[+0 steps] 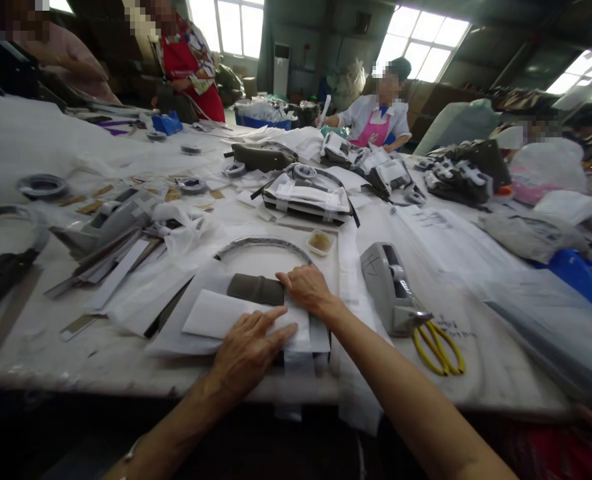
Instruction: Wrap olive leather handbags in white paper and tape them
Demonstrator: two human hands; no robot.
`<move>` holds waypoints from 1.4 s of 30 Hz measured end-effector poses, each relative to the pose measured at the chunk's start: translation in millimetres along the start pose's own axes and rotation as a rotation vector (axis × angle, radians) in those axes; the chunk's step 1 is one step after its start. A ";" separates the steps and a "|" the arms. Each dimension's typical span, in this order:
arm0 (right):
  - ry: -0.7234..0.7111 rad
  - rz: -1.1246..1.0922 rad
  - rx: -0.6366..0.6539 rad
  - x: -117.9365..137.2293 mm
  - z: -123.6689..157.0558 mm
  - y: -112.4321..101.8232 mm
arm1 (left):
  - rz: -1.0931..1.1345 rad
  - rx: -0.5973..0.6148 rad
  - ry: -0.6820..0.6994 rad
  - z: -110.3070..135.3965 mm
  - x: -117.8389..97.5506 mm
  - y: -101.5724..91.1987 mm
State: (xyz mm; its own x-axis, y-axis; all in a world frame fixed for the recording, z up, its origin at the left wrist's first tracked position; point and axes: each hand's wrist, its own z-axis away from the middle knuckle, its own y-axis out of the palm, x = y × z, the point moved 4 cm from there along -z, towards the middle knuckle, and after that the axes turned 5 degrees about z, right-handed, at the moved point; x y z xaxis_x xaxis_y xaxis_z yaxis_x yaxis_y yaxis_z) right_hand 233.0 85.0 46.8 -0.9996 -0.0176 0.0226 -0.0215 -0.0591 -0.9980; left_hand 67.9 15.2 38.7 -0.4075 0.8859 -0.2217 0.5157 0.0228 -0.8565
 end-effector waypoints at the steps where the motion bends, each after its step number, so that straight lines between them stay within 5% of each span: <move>1: 0.011 -0.012 -0.006 -0.3 0.0 0.7 | 0.012 -0.001 0.015 0.1 -0.1 -0.1; 6: 0.003 -0.184 -0.046 -4.2 -4.9 -2.4 | 0.127 0.027 0.081 0.3 -0.3 -0.9; 8: -0.025 -0.329 -0.190 -8.1 7.8 -14.8 | 0.149 0.030 0.075 0.1 0.3 -1.9; 12: -0.078 -0.466 -0.605 -14.7 92.4 -43.1 | 0.146 0.040 0.069 -0.8 -0.3 -3.4; 16: -0.353 -0.438 -0.501 5.3 195.1 -23.9 | 0.161 0.058 0.057 -0.9 0.0 -2.5; 19: -0.409 -0.291 -0.439 19.8 231.1 15.6 | 0.157 0.064 0.054 -1.0 0.7 -1.8; 24: -0.264 -0.110 -0.623 33.1 216.0 57.7 | 0.135 0.066 0.050 -3.2 1.2 -3.2; 29: -0.243 -0.255 -0.740 37.8 202.3 52.2 | 0.119 0.061 0.059 -4.4 0.4 -4.3; 37: -0.308 -0.629 -0.598 14.3 236.3 34.5 | 0.021 0.053 0.043 -3.9 -0.2 -0.2; 42: -0.349 -0.763 -0.524 32.7 247.0 33.9 | 0.018 0.051 0.054 -5.1 -0.4 1.7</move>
State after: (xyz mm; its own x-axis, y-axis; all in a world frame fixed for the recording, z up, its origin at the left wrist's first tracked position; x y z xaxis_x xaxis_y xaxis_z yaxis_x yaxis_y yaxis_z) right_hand 204.2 -164.1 28.2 -0.6548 -0.4564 0.6025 -0.7472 0.2710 -0.6068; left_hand 72.8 17.2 39.7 -0.3568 0.9095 -0.2132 0.4828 -0.0159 -0.8756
